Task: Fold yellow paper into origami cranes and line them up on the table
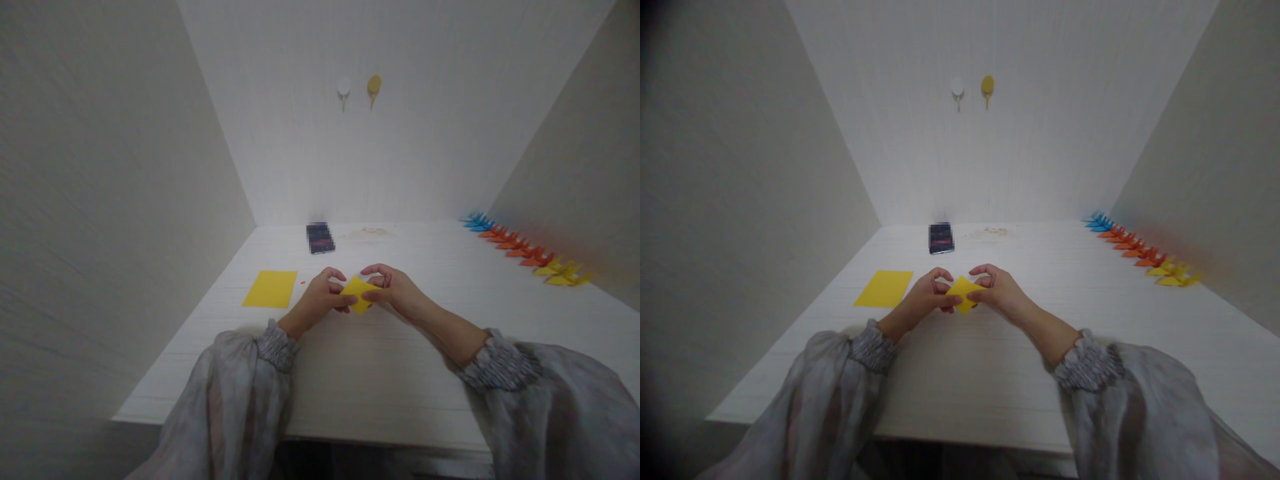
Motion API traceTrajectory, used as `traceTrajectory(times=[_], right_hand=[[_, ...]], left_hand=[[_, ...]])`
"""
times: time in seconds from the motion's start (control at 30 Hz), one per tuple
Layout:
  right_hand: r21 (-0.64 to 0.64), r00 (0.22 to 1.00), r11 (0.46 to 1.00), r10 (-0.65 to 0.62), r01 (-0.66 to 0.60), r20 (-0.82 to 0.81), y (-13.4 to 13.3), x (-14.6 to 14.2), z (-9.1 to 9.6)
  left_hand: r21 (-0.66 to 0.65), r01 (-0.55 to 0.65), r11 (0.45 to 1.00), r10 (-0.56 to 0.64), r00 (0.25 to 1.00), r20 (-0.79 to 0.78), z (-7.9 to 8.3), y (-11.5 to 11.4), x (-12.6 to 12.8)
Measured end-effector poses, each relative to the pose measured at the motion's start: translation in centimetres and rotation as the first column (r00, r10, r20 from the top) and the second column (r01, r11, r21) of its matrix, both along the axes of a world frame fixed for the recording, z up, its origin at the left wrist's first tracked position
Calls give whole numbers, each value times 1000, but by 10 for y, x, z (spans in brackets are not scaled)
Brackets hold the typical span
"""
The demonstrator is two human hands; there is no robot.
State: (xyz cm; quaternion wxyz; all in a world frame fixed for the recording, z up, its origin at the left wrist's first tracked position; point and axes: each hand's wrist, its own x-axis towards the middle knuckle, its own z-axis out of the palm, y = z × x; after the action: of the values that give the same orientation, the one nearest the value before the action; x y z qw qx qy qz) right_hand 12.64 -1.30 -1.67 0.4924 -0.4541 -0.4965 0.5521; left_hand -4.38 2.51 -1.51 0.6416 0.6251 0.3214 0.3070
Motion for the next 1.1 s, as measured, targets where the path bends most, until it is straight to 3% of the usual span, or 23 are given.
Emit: traceTrajectory(times=[0.53,0.73,1.1], right_hand=[[-9,998,1000,15,-16,-58,1,11,-3],[-28,995,999,-43,41,-95,0,3,-1],[-98,996,995,15,-23,-85,1,3,-4]], left_hand=[[-87,187,979,-169,970,175,-6,2,-8],[-27,43,999,-41,996,77,0,2,-4],[-1,-220,975,220,973,65,-3,7,-2]])
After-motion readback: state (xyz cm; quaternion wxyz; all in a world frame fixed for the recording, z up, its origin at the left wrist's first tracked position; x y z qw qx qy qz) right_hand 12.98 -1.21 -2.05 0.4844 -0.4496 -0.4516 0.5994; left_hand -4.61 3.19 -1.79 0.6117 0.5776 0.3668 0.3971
